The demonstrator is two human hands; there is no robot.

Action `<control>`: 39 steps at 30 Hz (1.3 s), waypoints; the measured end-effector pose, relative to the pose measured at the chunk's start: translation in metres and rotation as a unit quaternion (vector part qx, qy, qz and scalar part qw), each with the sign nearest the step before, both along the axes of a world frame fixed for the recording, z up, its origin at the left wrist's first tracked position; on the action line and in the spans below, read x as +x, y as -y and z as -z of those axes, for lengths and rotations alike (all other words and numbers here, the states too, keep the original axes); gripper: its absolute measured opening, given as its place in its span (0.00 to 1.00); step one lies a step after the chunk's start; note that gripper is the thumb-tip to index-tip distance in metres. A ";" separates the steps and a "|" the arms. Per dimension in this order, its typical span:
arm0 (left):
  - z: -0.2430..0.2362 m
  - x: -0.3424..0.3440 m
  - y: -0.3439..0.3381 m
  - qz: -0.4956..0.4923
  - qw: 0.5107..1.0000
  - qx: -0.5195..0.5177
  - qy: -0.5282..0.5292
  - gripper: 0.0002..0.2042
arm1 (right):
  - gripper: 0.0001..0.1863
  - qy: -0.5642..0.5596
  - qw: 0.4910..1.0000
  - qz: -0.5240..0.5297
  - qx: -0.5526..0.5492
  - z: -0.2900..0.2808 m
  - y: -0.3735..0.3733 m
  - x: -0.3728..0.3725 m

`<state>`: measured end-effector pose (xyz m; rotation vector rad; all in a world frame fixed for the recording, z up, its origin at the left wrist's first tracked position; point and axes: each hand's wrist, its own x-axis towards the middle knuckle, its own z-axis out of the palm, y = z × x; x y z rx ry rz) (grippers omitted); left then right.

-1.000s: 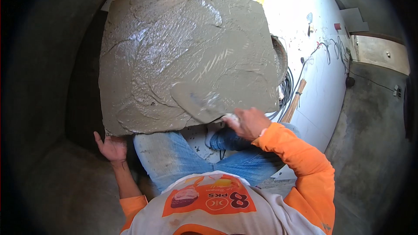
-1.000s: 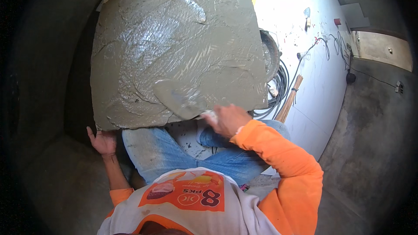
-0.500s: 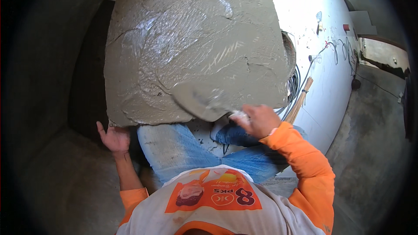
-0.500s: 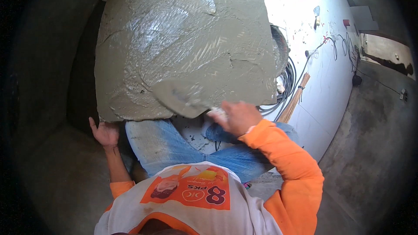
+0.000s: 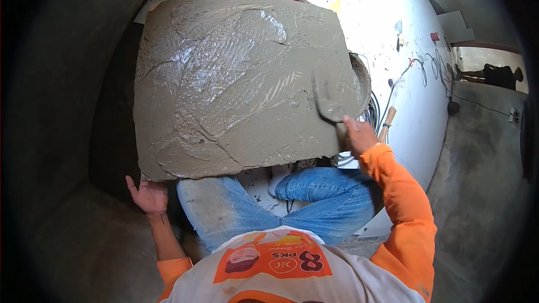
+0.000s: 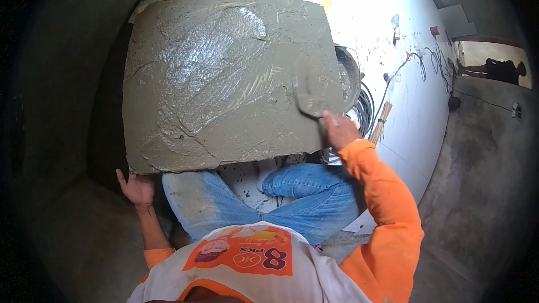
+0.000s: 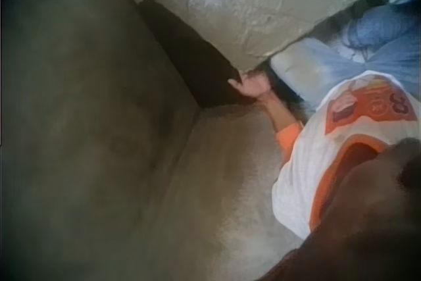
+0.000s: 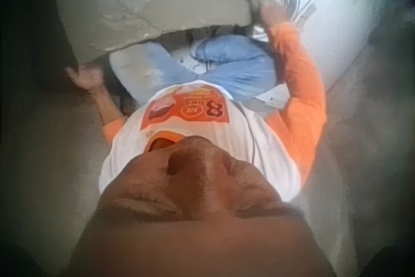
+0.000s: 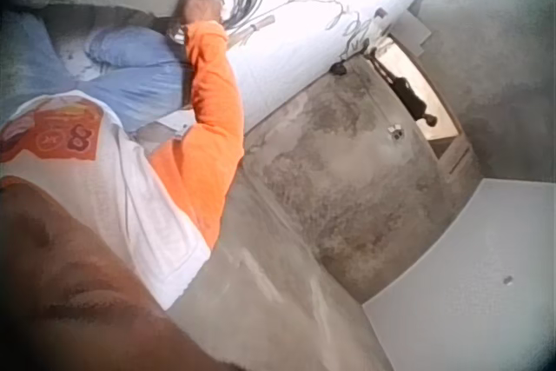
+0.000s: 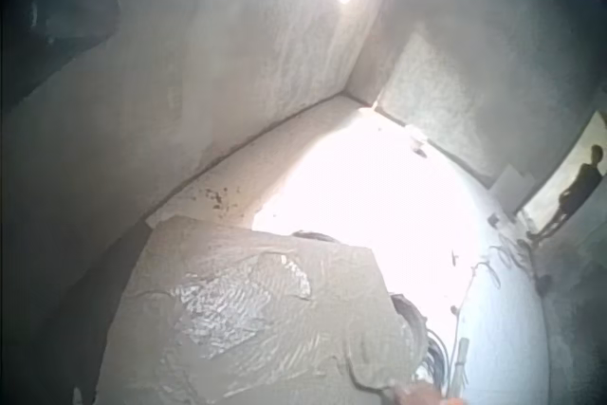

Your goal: The person applies mortar to the back of a tile with a trowel, then places the tile onto the floor. They press the tile down by hand and wipe the surface with a cloth.

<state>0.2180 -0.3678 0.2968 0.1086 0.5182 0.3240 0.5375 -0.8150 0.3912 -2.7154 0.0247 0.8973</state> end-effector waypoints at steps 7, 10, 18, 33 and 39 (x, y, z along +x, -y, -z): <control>-0.001 -0.015 -0.005 -0.015 1.000 0.005 0.003 0.32 | 0.30 -0.064 0.951 -0.301 -0.037 -0.034 -0.129 -0.028; -0.004 -0.014 -0.010 -0.023 1.000 0.014 -0.013 0.32 | 0.30 0.026 0.947 -0.310 -0.082 -0.029 -0.117 0.012; -0.032 -0.007 -0.005 -0.042 0.998 0.005 -0.055 0.33 | 0.37 -0.012 0.997 -0.071 -0.020 -0.025 -0.116 0.136; -0.044 -0.017 -0.002 -0.011 1.000 0.007 -0.021 0.35 | 0.36 -0.113 0.982 -0.124 0.088 -0.087 -0.131 0.090; -0.075 -0.018 0.010 -0.054 0.995 0.011 -0.084 0.36 | 0.40 -0.067 0.995 -0.072 0.015 -0.034 -0.217 0.134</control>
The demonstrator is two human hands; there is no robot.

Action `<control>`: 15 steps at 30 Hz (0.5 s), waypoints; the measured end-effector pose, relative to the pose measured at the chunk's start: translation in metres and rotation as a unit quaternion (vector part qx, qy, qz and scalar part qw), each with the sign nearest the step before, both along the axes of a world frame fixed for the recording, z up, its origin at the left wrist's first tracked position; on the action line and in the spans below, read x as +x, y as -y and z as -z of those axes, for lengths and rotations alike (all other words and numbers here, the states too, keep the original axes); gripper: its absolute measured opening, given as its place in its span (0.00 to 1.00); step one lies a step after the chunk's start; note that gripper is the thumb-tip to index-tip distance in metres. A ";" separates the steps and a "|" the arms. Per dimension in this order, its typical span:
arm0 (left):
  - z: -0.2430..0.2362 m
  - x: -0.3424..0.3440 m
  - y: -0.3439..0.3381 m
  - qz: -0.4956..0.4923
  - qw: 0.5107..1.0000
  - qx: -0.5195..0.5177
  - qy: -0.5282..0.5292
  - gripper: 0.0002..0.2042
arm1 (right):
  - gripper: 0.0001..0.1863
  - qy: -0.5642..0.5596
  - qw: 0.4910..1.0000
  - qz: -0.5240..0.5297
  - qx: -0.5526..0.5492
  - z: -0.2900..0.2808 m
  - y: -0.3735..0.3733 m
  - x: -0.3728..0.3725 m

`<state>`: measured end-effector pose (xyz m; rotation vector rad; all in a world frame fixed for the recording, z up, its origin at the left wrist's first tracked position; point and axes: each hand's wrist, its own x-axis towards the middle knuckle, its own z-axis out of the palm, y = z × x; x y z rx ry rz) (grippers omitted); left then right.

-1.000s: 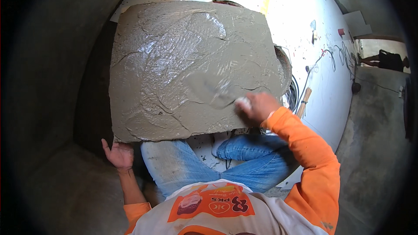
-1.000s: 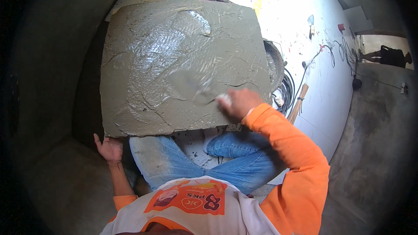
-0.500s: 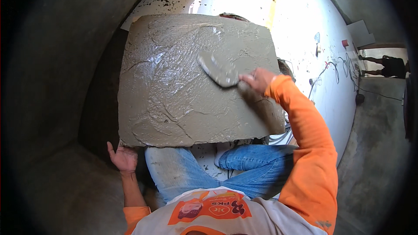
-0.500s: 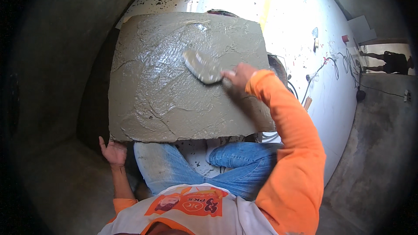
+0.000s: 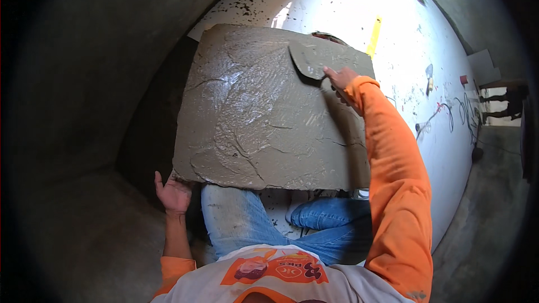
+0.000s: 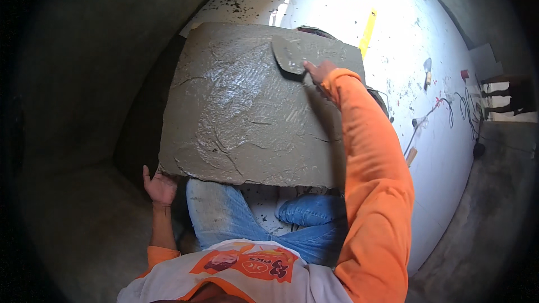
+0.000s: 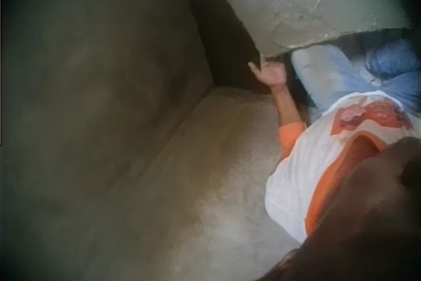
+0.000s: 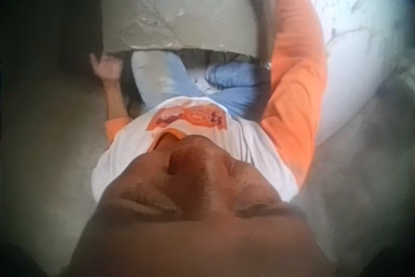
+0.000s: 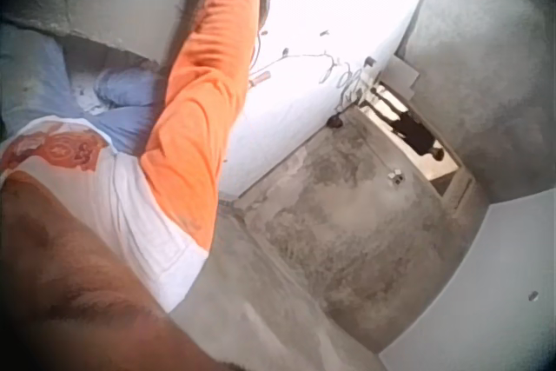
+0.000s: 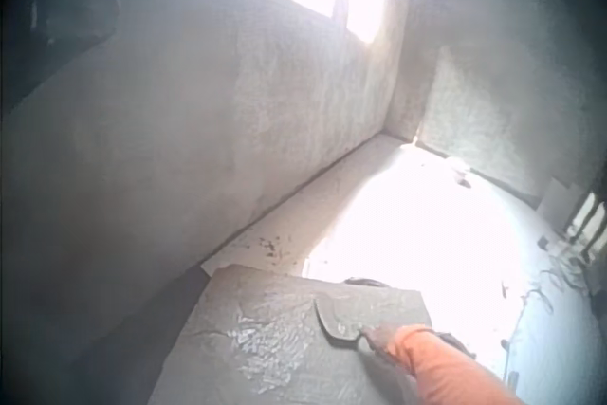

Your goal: The person applies mortar to the back of a tile with a trowel, then places the tile onto the floor. They press the tile down by hand and wipe the surface with a cloth.

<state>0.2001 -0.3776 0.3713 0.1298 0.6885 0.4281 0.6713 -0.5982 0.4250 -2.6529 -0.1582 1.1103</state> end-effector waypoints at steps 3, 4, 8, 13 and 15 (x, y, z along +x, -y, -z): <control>0.006 -0.012 -0.011 0.006 1.000 -0.005 0.028 0.36 | 0.40 0.024 0.991 -0.129 -0.007 0.006 -0.048 -0.027; 0.008 -0.019 -0.014 0.008 0.997 -0.033 0.070 0.35 | 0.38 -0.012 0.978 -0.206 0.005 -0.012 -0.062 -0.049; 0.020 -0.031 -0.029 0.014 0.990 -0.073 0.122 0.36 | 0.32 0.107 0.864 -0.477 0.120 -0.012 -0.034 -0.112; 0.015 -0.034 -0.035 0.017 0.989 -0.057 0.135 0.37 | 0.28 0.031 0.821 -0.570 0.026 -0.057 -0.025 -0.158; 0.009 -0.034 -0.035 -0.010 0.999 -0.018 0.029 0.37 | 0.28 0.037 0.804 -0.593 -0.013 -0.046 -0.034 -0.155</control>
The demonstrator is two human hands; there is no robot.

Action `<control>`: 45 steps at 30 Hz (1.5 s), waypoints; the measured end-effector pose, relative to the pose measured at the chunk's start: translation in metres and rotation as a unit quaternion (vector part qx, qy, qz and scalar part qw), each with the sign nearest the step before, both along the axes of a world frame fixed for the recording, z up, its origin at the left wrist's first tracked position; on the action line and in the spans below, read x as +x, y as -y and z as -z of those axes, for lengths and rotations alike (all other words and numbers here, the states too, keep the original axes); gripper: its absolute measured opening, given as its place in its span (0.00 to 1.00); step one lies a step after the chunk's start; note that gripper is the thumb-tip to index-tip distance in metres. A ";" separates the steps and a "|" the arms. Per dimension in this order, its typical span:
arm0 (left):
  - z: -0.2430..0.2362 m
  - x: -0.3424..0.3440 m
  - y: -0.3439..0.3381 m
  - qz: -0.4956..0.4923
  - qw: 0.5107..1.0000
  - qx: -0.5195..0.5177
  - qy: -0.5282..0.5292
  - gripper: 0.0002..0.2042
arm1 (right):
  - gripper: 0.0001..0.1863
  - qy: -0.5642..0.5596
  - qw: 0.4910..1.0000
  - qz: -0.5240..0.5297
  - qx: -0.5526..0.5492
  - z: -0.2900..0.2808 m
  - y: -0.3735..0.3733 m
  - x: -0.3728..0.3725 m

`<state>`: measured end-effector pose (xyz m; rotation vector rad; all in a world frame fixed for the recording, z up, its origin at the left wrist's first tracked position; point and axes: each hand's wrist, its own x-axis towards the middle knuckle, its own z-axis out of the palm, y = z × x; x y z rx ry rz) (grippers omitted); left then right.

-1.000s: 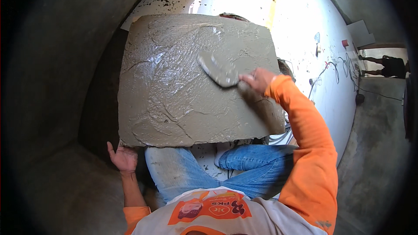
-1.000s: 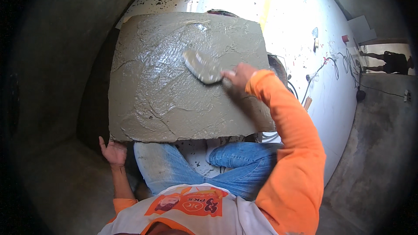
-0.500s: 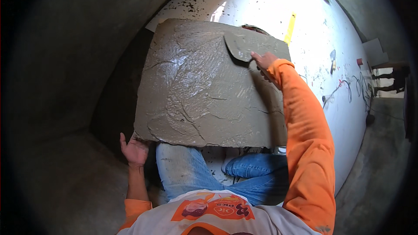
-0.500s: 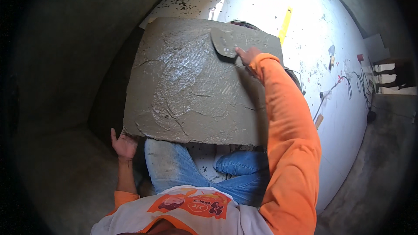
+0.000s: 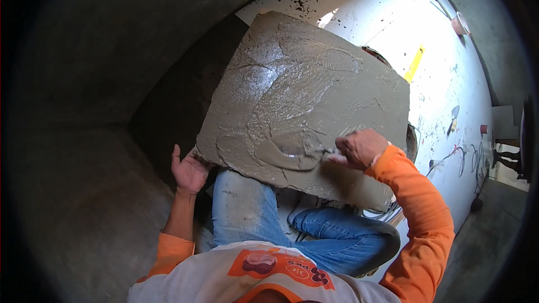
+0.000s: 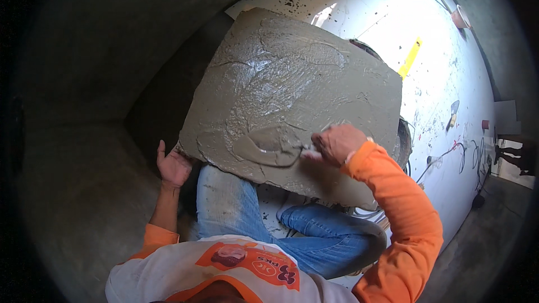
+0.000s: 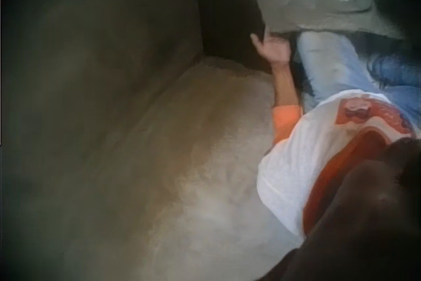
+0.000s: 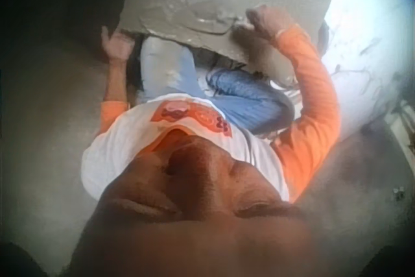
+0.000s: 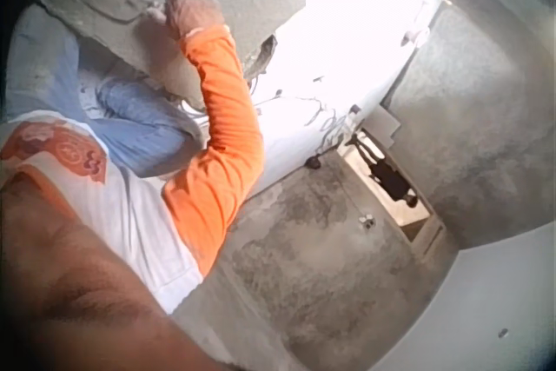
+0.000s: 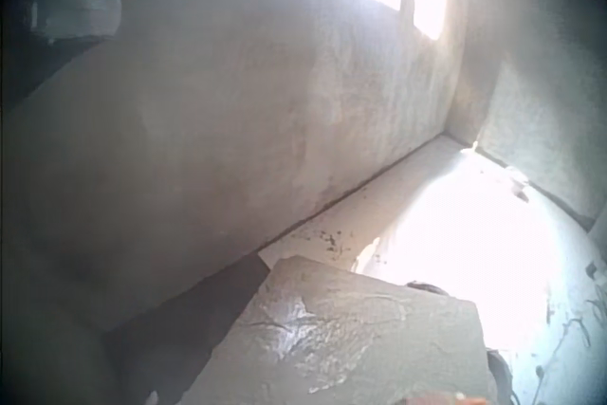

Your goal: The person applies mortar to the back of a tile with a trowel, then places the tile onto the floor. They press the tile down by hand and wipe the surface with a cloth.

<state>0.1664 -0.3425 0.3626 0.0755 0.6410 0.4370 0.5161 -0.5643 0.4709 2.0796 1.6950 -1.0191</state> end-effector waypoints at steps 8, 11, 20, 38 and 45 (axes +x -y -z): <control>-0.007 0.001 0.007 0.003 1.000 0.009 0.001 0.37 | 0.31 0.129 0.979 0.132 0.091 0.056 -0.065 0.124; -0.021 0.001 0.007 0.025 0.999 0.032 0.006 0.37 | 0.33 0.140 0.968 0.150 0.142 0.046 -0.090 0.149; -0.039 -0.013 0.008 -0.003 0.986 -0.082 0.146 0.39 | 0.37 0.085 0.974 0.155 0.143 0.072 -0.214 0.121; -0.043 -0.043 -0.002 0.004 1.000 0.013 0.010 0.39 | 0.27 0.106 0.986 0.122 0.031 0.085 -0.287 0.128; -0.043 -0.036 0.010 0.017 0.998 -0.018 0.066 0.39 | 0.24 0.205 0.867 0.294 -0.346 0.163 -0.316 0.229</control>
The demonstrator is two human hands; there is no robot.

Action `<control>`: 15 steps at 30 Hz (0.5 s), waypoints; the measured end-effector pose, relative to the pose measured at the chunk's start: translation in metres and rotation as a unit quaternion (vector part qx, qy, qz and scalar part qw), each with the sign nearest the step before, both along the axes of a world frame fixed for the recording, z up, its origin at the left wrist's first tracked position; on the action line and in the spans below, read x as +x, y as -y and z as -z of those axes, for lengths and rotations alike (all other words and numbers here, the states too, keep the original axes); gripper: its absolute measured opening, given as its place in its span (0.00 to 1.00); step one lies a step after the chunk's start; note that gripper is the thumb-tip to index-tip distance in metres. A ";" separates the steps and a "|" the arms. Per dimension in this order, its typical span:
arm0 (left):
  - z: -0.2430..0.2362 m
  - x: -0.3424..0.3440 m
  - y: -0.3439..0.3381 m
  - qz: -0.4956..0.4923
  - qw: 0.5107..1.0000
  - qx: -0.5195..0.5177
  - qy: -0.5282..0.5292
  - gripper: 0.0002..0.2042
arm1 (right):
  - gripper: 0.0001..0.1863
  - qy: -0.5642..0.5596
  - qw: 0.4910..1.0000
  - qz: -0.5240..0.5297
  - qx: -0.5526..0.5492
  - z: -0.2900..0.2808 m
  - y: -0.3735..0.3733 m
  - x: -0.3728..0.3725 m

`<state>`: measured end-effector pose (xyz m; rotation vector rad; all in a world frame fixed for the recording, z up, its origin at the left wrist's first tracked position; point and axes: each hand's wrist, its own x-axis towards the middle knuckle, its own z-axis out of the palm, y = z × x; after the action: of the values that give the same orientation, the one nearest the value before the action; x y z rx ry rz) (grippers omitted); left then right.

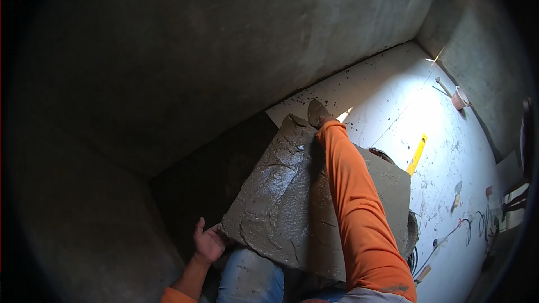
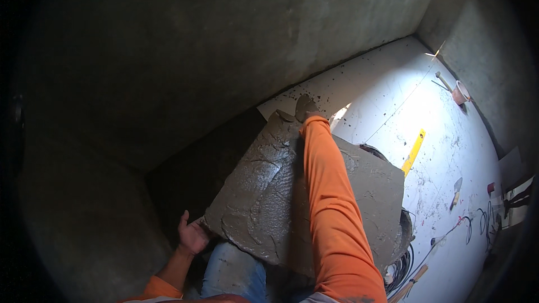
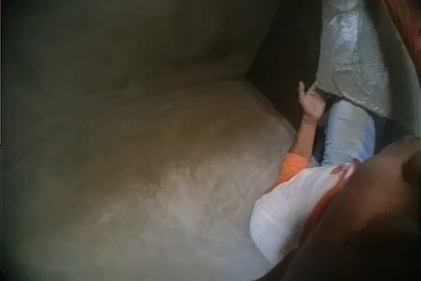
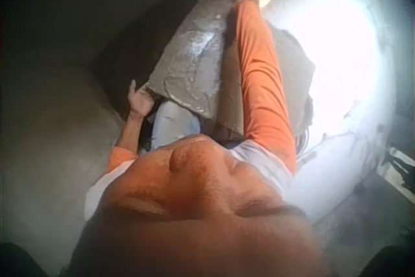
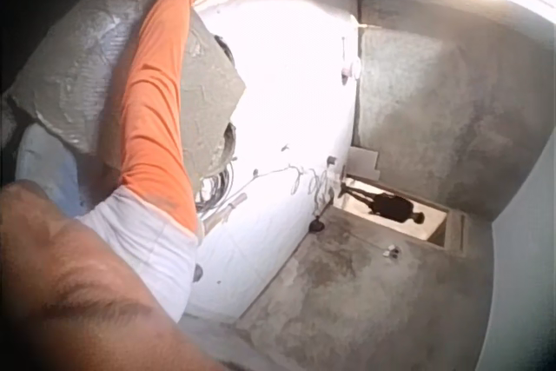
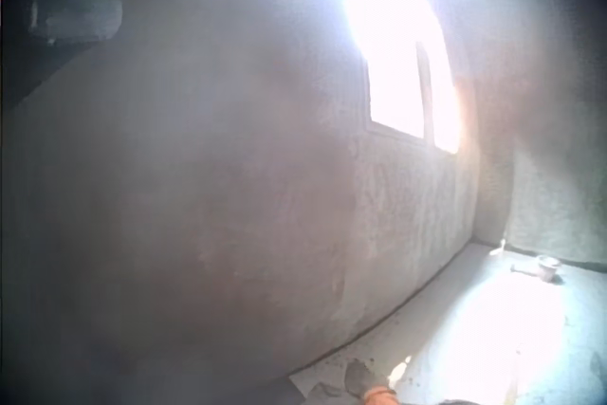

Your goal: The person applies mortar to the back of a tile with a trowel, then places the tile onto the floor. They press the tile down by hand and wipe the surface with a cloth.

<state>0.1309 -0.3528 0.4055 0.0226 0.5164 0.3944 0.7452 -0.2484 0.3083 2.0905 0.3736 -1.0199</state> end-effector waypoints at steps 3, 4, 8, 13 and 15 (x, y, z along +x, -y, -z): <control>-0.023 -0.019 -0.018 -0.032 0.996 0.045 -0.066 0.39 | 0.28 -0.021 0.908 -0.009 0.419 -0.057 0.021 -0.066; -0.026 -0.026 -0.018 -0.035 0.996 0.038 -0.074 0.39 | 0.30 -0.042 0.886 0.046 0.460 -0.093 0.035 -0.099; -0.020 -0.023 -0.027 -0.040 0.997 0.032 -0.057 0.38 | 0.35 -0.022 0.843 -0.002 0.537 -0.109 0.088 -0.120; -0.004 -0.021 -0.028 -0.030 0.999 0.037 -0.025 0.38 | 0.25 -0.147 0.777 0.123 0.600 -0.110 0.103 -0.145; 0.000 -0.016 -0.028 -0.022 0.999 0.037 -0.033 0.38 | 0.29 -0.163 0.757 0.170 0.610 -0.106 0.098 -0.137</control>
<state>0.1151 -0.3253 0.4059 0.0958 0.5682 0.4570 0.6080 -0.3465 0.4138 3.2048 1.0934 -1.6212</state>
